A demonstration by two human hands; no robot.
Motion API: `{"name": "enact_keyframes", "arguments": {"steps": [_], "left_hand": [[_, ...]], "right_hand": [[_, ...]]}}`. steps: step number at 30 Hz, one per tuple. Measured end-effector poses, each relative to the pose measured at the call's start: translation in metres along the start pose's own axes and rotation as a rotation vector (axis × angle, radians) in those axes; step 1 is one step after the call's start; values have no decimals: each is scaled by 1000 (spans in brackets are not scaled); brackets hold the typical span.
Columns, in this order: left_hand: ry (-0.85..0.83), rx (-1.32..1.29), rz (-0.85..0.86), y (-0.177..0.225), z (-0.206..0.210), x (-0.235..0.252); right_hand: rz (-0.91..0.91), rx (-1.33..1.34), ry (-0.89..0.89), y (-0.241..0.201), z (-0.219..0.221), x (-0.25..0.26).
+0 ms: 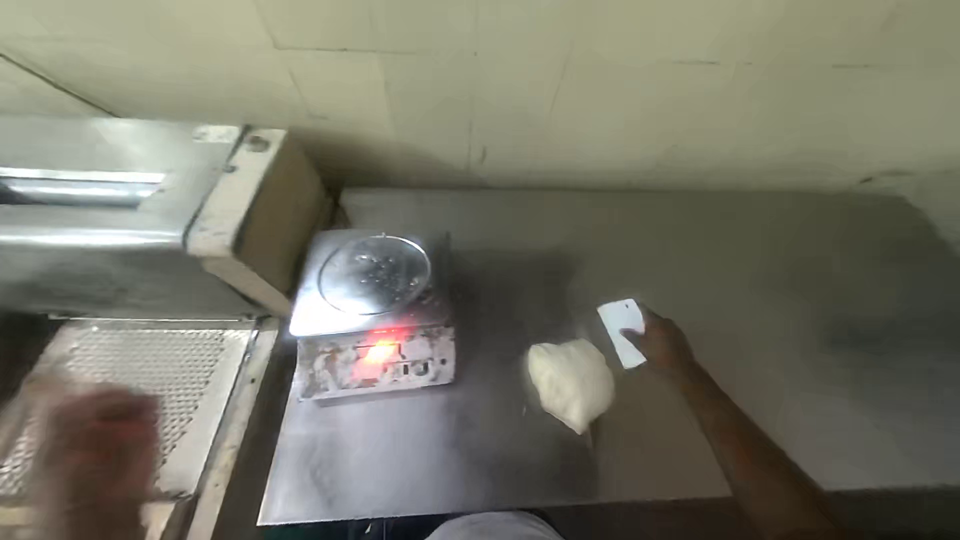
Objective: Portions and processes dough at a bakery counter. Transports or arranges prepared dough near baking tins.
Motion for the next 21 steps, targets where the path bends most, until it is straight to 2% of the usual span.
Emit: {"name": "enact_keyframes", "arguments": {"steps": [1, 2, 4, 5, 6, 7, 9, 10, 12, 13, 15, 16, 19, 21], "left_hand": [[-123, 119, -181, -50, 24, -38], [-313, 238, -384, -106, 58, -87], [-620, 341, -769, -223, 130, -197], [-739, 388, -879, -269, 169, -240], [-836, 489, -886, -298, 209, -266], [-916, 655, -813, -313, 246, -271], [-1140, 950, -560, -323, 299, -247], [-1286, 1044, -421, -325, 315, -236], [-1475, 1174, -217, -324, 328, -228], [-1491, 1190, -188, -323, 326, -227], [-1398, 1148, -246, -326, 309, -232], [-1339, 1117, -269, -329, 297, -236], [-1153, 962, -380, -325, 245, -251], [-983, 794, -448, -315, 214, -242]], "right_hand": [[29, 11, -26, 27, 22, -3], [53, 66, -57, 38, 52, -16], [104, 255, -119, 5, 97, -72], [106, 330, -183, -24, 112, -105], [66, 389, -249, -51, 127, -139], [-13, 400, -305, -74, 140, -171], [-191, 277, -465, -98, 148, -216], [-278, 200, -537, -101, 143, -227], [-350, 100, -534, -99, 113, -227], [-320, 81, -482, -97, 87, -216], [-210, 79, -349, -96, 41, -182], [-169, 80, -287, -101, 36, -163], [-208, 42, -188, -146, 93, -138], [-272, 98, -197, -176, 105, -127]]}}
Point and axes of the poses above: each hand's wrist, its own x-axis towards the middle knuckle, its own z-axis out of the palm, y = z × x, the point moved 8 cm from there along x, towards the middle knuckle, and after that the axes turned 11 degrees about -x, right-handed, at the moved point
